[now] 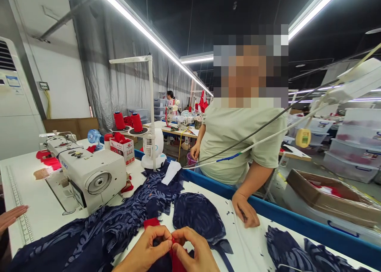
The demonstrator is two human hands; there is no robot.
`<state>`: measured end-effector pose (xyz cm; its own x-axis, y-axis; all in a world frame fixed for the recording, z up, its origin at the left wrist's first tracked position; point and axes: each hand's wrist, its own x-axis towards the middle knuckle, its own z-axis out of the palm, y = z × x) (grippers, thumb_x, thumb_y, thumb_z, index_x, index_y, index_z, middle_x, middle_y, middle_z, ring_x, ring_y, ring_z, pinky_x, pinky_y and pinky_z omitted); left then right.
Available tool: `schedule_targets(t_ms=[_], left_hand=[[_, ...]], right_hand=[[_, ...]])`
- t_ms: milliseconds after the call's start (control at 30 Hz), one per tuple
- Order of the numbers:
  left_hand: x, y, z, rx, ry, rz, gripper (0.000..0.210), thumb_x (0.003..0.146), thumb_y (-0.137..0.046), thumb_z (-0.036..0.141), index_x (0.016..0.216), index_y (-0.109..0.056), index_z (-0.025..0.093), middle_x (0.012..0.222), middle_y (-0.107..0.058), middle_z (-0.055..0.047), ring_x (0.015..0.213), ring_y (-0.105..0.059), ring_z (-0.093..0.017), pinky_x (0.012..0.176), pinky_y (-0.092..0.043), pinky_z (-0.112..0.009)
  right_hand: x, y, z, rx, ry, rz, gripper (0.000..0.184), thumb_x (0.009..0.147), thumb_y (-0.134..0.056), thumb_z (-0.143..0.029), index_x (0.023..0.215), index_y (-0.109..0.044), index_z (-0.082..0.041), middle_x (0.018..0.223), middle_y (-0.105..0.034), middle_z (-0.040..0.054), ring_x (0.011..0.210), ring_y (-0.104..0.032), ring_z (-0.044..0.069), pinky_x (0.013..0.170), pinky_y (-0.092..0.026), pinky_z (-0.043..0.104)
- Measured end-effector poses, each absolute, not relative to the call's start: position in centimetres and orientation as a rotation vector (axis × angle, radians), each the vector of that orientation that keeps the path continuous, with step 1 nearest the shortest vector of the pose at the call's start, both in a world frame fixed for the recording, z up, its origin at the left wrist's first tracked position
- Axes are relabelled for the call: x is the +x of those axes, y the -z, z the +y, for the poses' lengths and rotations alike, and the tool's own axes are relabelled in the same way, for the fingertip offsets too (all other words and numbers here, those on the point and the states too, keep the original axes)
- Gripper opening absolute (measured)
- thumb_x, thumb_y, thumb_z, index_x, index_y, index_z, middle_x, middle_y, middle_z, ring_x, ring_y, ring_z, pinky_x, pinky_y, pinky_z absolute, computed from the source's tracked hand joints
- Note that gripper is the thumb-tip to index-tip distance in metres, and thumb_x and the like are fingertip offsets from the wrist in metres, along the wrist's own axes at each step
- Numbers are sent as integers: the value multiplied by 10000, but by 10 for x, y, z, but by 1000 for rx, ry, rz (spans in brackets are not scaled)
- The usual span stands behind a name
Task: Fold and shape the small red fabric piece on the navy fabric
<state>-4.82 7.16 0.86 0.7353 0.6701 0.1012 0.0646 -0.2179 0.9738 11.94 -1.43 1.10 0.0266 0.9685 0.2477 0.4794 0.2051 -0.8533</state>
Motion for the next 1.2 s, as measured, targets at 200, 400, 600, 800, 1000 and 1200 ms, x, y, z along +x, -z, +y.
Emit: schedule_targets(t_ms=[200,400,600,800,1000,1200], left_hand=[[-47,-7,71,1745,-633,643,258,767,-602,390,718,-636,139,714,-608,-19,709,-508,-155,675,-372,-259],[-47,-9,68,1765,-642,660,218,757,-591,355,706,-620,146,714,-605,-16,698,-501,-150,658,-362,-258],[-47,-14,67,1722,-618,656,146,704,-593,279,743,-634,145,710,-593,1,689,-497,-141,673,-376,-256],[-48,-13,70,1685,-564,627,169,666,-615,285,764,-618,147,744,-584,0,712,-488,-145,689,-374,-261],[-45,2,74,1684,-625,622,243,764,-607,379,782,-637,139,786,-609,-25,788,-516,-169,763,-387,-282],[-45,3,74,1658,-667,653,182,760,-620,329,742,-632,148,742,-587,-1,742,-485,-146,722,-370,-261]], right_hand=[[118,-2,-10,-1416,-750,-1468,259,875,-601,-434,900,-733,-213,838,-711,20,809,-615,222,766,-445,299],[115,-14,-14,-1435,-836,-1393,304,858,-621,-468,770,-689,-185,736,-639,16,730,-556,196,689,-408,283],[113,-17,-12,-1437,-924,-1314,410,838,-592,-593,748,-599,-193,684,-524,-15,637,-435,154,608,-358,271],[121,-2,-8,-1444,-888,-1350,477,839,-567,-667,739,-540,-202,669,-466,-30,622,-386,145,587,-334,269],[120,4,-8,-1397,-844,-1395,466,908,-546,-642,774,-544,-195,713,-449,-33,665,-393,145,619,-332,262],[119,6,-7,-1328,-934,-1363,519,881,-584,-694,807,-574,-180,701,-448,-39,643,-381,132,596,-304,251]])
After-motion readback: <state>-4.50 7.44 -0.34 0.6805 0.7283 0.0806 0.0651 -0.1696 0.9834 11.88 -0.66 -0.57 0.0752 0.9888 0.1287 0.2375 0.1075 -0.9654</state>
